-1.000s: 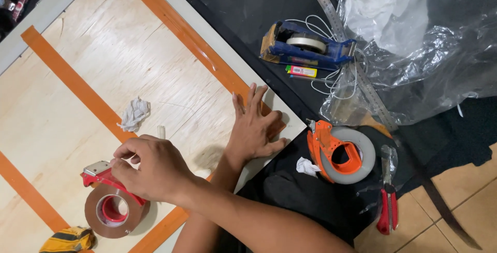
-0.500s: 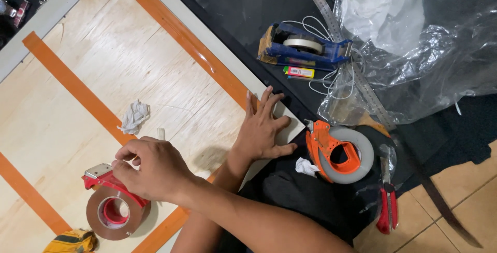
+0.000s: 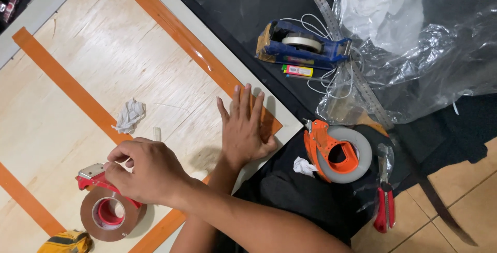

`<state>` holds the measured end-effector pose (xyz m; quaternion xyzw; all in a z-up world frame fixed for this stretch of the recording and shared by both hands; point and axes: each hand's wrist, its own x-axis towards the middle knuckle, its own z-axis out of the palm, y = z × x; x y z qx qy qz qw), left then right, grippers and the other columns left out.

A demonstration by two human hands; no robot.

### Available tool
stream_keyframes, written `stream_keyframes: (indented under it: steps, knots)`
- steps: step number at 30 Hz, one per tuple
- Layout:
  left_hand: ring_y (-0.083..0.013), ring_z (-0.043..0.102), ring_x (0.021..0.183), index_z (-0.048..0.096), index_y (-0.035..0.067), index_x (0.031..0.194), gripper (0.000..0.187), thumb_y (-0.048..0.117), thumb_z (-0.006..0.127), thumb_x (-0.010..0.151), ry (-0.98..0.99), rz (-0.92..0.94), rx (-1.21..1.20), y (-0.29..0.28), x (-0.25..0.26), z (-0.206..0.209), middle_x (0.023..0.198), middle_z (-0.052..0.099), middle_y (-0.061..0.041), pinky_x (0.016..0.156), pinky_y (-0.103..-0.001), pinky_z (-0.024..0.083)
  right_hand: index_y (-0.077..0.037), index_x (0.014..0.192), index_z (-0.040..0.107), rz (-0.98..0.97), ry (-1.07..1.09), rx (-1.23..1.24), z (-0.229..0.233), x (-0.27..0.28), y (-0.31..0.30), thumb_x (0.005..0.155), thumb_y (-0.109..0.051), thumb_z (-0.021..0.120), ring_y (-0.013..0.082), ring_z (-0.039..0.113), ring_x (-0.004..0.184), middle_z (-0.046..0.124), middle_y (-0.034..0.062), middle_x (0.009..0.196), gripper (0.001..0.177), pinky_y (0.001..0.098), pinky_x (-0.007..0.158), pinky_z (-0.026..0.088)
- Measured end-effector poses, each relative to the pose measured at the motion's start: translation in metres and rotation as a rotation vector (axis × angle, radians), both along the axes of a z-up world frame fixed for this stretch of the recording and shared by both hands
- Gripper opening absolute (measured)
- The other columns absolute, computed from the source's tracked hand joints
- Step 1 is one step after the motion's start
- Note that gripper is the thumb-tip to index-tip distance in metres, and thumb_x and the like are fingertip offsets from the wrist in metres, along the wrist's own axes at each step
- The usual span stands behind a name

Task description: The person applies orange tape to the edges of a wooden board using a tape dispenser, then smooths the tape with a cloth. The person works along the perimeter of the board, pressing the tape down and wiping the surface.

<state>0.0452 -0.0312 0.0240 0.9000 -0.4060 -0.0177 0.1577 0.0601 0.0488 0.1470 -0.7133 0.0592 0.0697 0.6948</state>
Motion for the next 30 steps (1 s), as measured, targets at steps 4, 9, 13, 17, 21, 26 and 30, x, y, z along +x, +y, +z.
stream_keyframes:
  steps: [4, 9, 13, 17, 21, 26, 30]
  knots:
    - [-0.0466, 0.012, 0.157, 0.029, 0.014, 0.161, 0.115, 0.055, 0.069, 0.062, -0.047, 0.031, 0.038, -0.017, -0.007, 0.01, 0.168, 0.017, -0.024, 0.117, -0.076, 0.004, -0.012, 0.099, 0.07, 0.016, 0.064, -0.007, 0.001, 0.0, 0.0, 0.086, -0.035, 0.056, 0.0208, 0.069, 0.089, 0.074, 0.0008, 0.102, 0.03, 0.0334, 0.081, 0.056]
    - [-0.0462, 0.001, 0.157, 0.021, 0.015, 0.164, 0.12, 0.069, 0.064, 0.067, -0.041, 0.108, 0.127, -0.005, -0.021, 0.006, 0.17, 0.004, -0.023, 0.117, -0.076, 0.001, -0.009, 0.098, 0.07, 0.021, 0.015, -0.026, -0.003, -0.002, 0.0, 0.087, -0.033, 0.056, 0.0204, 0.069, 0.093, 0.074, 0.0023, 0.099, 0.029, 0.0335, 0.081, 0.056]
    - [-0.0459, -0.005, 0.157, 0.016, 0.015, 0.166, 0.124, 0.078, 0.062, 0.07, -0.05, 0.137, 0.184, 0.012, -0.03, 0.007, 0.171, -0.003, -0.022, 0.116, -0.075, -0.001, -0.011, 0.097, 0.07, 0.014, 0.058, 0.002, 0.008, 0.0, -0.01, 0.087, -0.034, 0.055, 0.0213, 0.069, 0.09, 0.074, 0.0021, 0.1, 0.029, 0.0336, 0.083, 0.056]
    - [-0.0448, 0.02, 0.156, 0.027, 0.005, 0.16, 0.094, 0.055, 0.054, 0.086, -0.026, -0.031, -0.004, 0.03, -0.045, 0.003, 0.167, 0.022, -0.023, 0.122, -0.064, 0.02, -0.012, 0.1, 0.07, 0.049, 0.084, 0.001, 0.008, 0.001, -0.003, 0.086, -0.037, 0.053, 0.0207, 0.069, 0.092, 0.074, 0.0, 0.104, 0.034, 0.0341, 0.082, 0.055]
    - [-0.0362, 0.023, 0.157, 0.028, 0.014, 0.163, 0.099, 0.084, 0.035, 0.093, -0.11, -0.009, 0.029, 0.023, -0.058, -0.017, 0.168, 0.029, -0.012, 0.125, -0.053, 0.021, -0.015, 0.098, 0.069, 0.067, 0.05, -0.046, -0.001, -0.003, 0.008, 0.087, -0.037, 0.053, 0.0203, 0.068, 0.085, 0.074, -0.0012, 0.102, 0.03, 0.0357, 0.079, 0.055]
    - [-0.036, 0.023, 0.156, 0.026, 0.027, 0.164, 0.096, 0.088, 0.03, 0.09, -0.199, 0.003, 0.063, 0.014, -0.065, -0.026, 0.168, 0.027, -0.014, 0.125, -0.051, 0.021, -0.012, 0.1, 0.071, 0.077, 0.017, -0.07, 0.004, -0.001, 0.009, 0.086, -0.037, 0.052, 0.0208, 0.069, 0.091, 0.074, 0.0003, 0.102, 0.033, 0.0368, 0.081, 0.055]
    - [-0.0374, 0.04, 0.147, 0.035, 0.012, 0.161, 0.088, 0.073, 0.03, 0.097, -0.105, -0.011, -0.179, 0.039, -0.082, -0.043, 0.164, 0.038, -0.017, 0.114, -0.05, 0.036, -0.004, 0.1, 0.073, 0.013, -0.198, -0.085, -0.012, -0.001, 0.01, 0.088, -0.022, 0.063, 0.0416, 0.073, 0.09, 0.07, 0.0226, 0.089, 0.024, 0.0465, 0.076, 0.062]
